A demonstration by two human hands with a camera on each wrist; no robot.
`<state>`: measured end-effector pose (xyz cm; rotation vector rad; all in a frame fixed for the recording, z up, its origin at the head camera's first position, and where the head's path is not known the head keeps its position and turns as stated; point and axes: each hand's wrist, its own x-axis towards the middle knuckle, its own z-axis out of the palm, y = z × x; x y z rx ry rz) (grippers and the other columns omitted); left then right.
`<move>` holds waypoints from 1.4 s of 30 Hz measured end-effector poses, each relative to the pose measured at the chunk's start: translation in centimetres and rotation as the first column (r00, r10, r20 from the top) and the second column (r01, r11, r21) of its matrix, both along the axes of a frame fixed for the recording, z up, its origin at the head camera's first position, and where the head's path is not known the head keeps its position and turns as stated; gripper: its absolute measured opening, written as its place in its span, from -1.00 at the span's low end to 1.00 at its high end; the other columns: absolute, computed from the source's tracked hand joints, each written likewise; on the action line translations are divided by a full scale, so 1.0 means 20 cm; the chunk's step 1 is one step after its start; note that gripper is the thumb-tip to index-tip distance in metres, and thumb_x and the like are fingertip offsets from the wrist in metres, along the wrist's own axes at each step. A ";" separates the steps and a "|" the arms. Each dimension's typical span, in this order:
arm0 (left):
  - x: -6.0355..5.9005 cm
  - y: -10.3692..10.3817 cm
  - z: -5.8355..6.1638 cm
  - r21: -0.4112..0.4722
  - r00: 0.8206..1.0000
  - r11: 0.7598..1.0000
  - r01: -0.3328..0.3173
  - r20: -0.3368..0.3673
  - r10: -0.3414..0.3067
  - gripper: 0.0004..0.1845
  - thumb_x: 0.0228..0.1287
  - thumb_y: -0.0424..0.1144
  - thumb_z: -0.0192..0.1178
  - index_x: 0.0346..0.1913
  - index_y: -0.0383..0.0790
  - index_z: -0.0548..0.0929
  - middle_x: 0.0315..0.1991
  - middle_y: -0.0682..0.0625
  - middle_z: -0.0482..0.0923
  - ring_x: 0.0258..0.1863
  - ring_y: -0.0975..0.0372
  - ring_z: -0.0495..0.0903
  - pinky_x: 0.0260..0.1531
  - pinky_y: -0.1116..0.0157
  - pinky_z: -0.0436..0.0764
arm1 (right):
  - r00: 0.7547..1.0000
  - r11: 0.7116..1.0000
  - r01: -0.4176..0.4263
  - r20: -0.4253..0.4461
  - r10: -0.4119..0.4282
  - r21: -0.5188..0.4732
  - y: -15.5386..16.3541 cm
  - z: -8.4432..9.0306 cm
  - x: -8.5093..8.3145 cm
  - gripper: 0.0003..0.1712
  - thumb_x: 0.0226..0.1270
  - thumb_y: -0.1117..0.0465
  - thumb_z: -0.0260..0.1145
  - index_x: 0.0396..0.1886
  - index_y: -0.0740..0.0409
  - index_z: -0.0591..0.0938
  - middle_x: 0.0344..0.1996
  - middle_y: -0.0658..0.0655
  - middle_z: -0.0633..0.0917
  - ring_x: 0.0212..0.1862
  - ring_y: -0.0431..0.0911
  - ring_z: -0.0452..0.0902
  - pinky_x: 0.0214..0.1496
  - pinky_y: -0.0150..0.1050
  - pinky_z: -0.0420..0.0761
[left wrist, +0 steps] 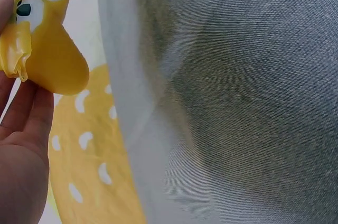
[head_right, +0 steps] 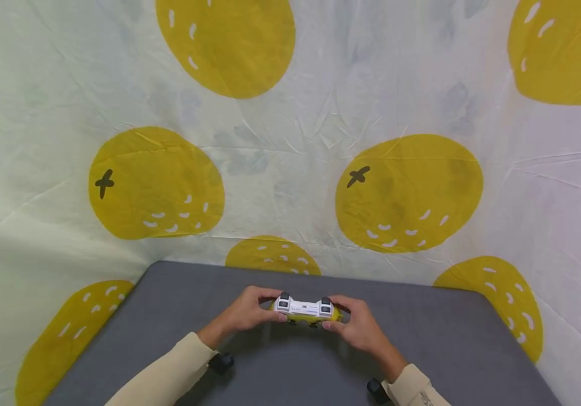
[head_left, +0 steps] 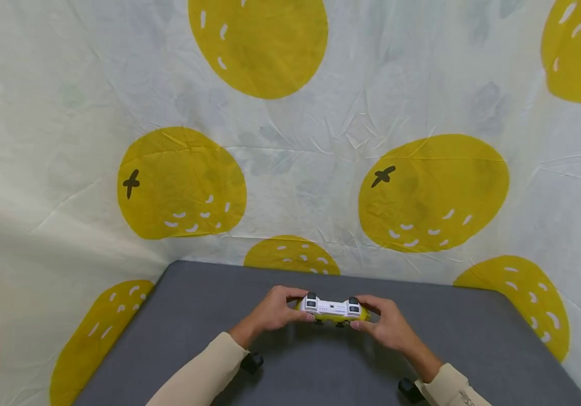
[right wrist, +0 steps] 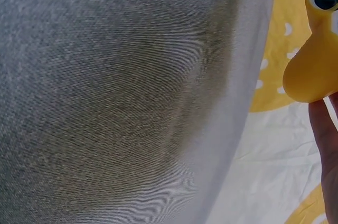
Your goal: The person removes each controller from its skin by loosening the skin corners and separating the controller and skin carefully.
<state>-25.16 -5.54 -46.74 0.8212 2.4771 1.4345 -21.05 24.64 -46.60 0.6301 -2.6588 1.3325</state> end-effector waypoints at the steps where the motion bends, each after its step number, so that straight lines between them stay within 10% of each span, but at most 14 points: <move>1: 0.00 0.00 0.01 0.002 1.000 1.000 -0.001 0.004 0.001 -0.50 0.19 -0.13 0.56 0.20 -0.13 0.76 0.03 -0.02 0.79 -0.05 0.24 0.70 0.05 0.17 0.69 | 1.000 1.000 -0.001 0.002 0.001 -0.005 0.00 0.00 0.00 -0.49 0.14 0.24 0.63 0.10 0.23 0.73 -0.04 0.12 0.82 -0.05 -0.35 0.65 0.10 -0.31 0.70; 42: 0.02 -0.03 0.16 0.070 0.991 0.996 0.061 0.110 -0.069 -0.65 0.27 -0.14 0.50 0.07 -0.18 0.81 -0.10 -0.07 0.82 -0.28 0.31 0.70 -0.24 0.38 0.69 | 0.987 0.983 -0.103 0.106 0.120 -0.149 0.00 0.17 0.05 -0.54 0.33 0.28 0.50 0.15 0.43 0.67 -0.06 0.37 0.77 -0.21 -0.33 0.69 -0.19 -0.35 0.72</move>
